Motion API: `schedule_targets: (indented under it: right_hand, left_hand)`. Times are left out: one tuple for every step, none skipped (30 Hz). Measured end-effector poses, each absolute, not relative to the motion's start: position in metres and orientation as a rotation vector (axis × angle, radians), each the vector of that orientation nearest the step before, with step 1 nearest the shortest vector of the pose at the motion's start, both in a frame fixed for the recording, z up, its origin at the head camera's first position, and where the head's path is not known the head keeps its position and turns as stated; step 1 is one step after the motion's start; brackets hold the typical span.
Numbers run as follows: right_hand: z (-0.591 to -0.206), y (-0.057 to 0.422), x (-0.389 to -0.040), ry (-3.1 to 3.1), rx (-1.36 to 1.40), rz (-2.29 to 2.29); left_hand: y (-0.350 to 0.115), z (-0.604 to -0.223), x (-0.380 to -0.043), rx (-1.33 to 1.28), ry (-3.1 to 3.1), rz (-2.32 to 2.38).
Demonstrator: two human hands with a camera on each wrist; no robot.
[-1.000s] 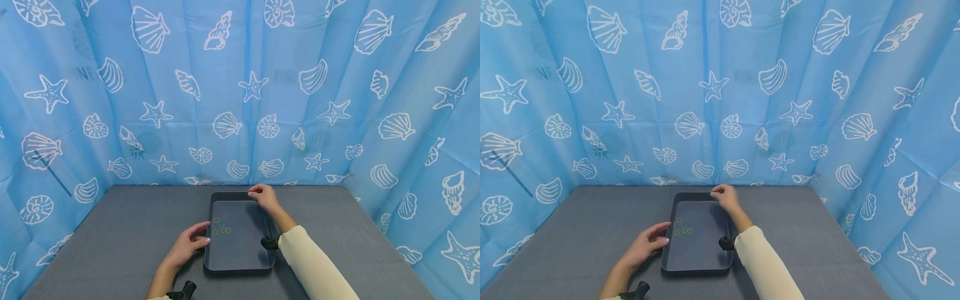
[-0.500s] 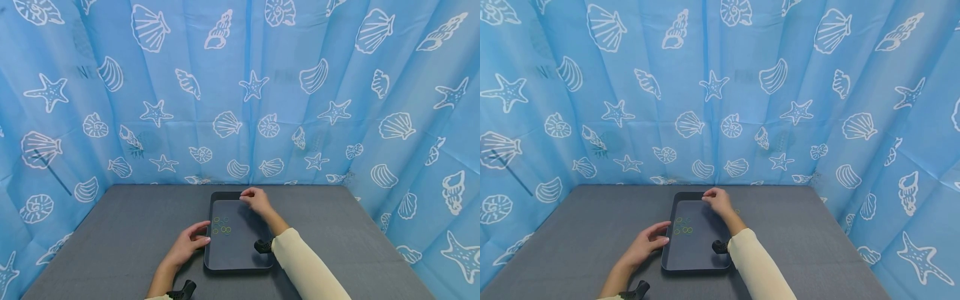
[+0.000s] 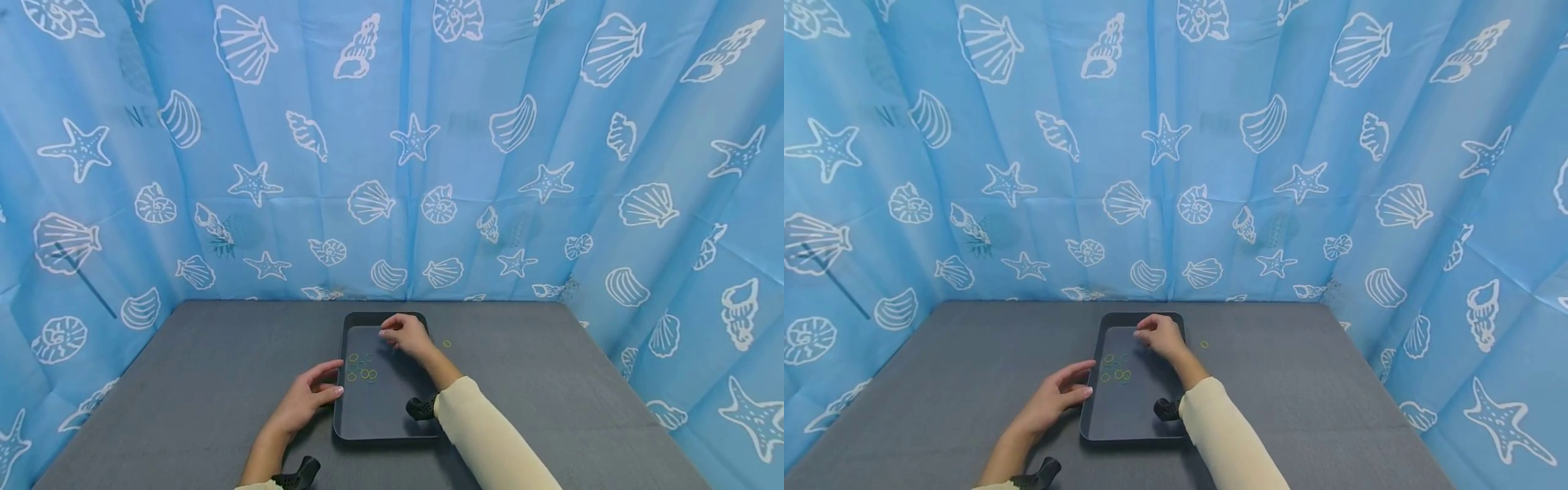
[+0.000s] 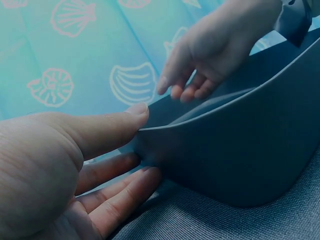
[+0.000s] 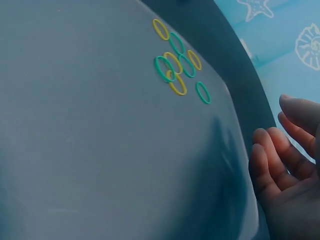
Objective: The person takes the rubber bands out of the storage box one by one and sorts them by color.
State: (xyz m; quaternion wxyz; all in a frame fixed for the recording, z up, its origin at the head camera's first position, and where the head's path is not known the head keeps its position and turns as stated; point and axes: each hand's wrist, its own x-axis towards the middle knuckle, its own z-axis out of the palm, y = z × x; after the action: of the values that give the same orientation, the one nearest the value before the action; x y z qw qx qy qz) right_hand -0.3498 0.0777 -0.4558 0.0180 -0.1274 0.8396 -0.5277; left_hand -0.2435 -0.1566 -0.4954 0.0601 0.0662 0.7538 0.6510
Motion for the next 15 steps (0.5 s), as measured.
schedule_targets:
  right_hand:
    - [-0.457, 0.077, -0.349, 2.604, -0.400, -1.633]
    - [-0.458, 0.077, -0.349, 2.603, -0.401, -1.622]
    - [-0.459, 0.076, -0.349, 2.603, -0.407, -1.611]
    - [-0.461, 0.076, -0.348, 2.601, -0.409, -1.600]
    - [-0.463, 0.075, -0.348, 2.604, -0.420, -1.586]
    - [-0.464, 0.075, -0.348, 2.604, -0.427, -1.574]
    - [-0.465, 0.074, -0.348, 2.602, -0.435, -1.565]
    - [-0.467, 0.074, -0.348, 2.601, -0.445, -1.556]
    - [-0.468, 0.073, -0.348, 2.601, -0.463, -1.549]
    - [-0.469, 0.072, -0.348, 2.597, -0.475, -1.541]
    - [-0.470, 0.072, -0.348, 2.597, -0.497, -1.529]
    - [-0.470, 0.071, -0.347, 2.591, -0.508, -1.519]
    - [-0.471, 0.071, -0.347, 2.587, -0.522, -1.506]
    - [-0.471, 0.070, -0.346, 2.585, -0.530, -1.490]
    - [-0.471, 0.070, -0.346, 2.583, -0.541, -1.476]
  left_hand:
    - [-0.157, -0.495, -0.243, 0.204, 2.282, 1.971]
    - [-0.157, -0.495, -0.243, 0.209, 2.279, 1.973]
    - [-0.157, -0.495, -0.244, 0.212, 2.277, 1.974]
    - [-0.157, -0.495, -0.244, 0.214, 2.275, 1.974]
    - [-0.157, -0.495, -0.244, 0.216, 2.271, 1.975]
    - [-0.157, -0.495, -0.244, 0.218, 2.268, 1.975]
    - [-0.157, -0.495, -0.244, 0.219, 2.264, 1.976]
    - [-0.157, -0.495, -0.244, 0.218, 2.261, 1.976]
    - [-0.157, -0.495, -0.244, 0.219, 2.261, 1.975]
    - [-0.157, -0.495, -0.245, 0.220, 2.261, 1.973]
    - [-0.158, -0.495, -0.245, 0.221, 2.261, 1.974]
    - [-0.158, -0.496, -0.245, 0.221, 2.262, 1.973]
    - [-0.158, -0.495, -0.245, 0.221, 2.263, 1.972]
    - [-0.158, -0.495, -0.245, 0.222, 2.266, 1.970]
    - [-0.158, -0.495, -0.245, 0.222, 2.268, 1.968]
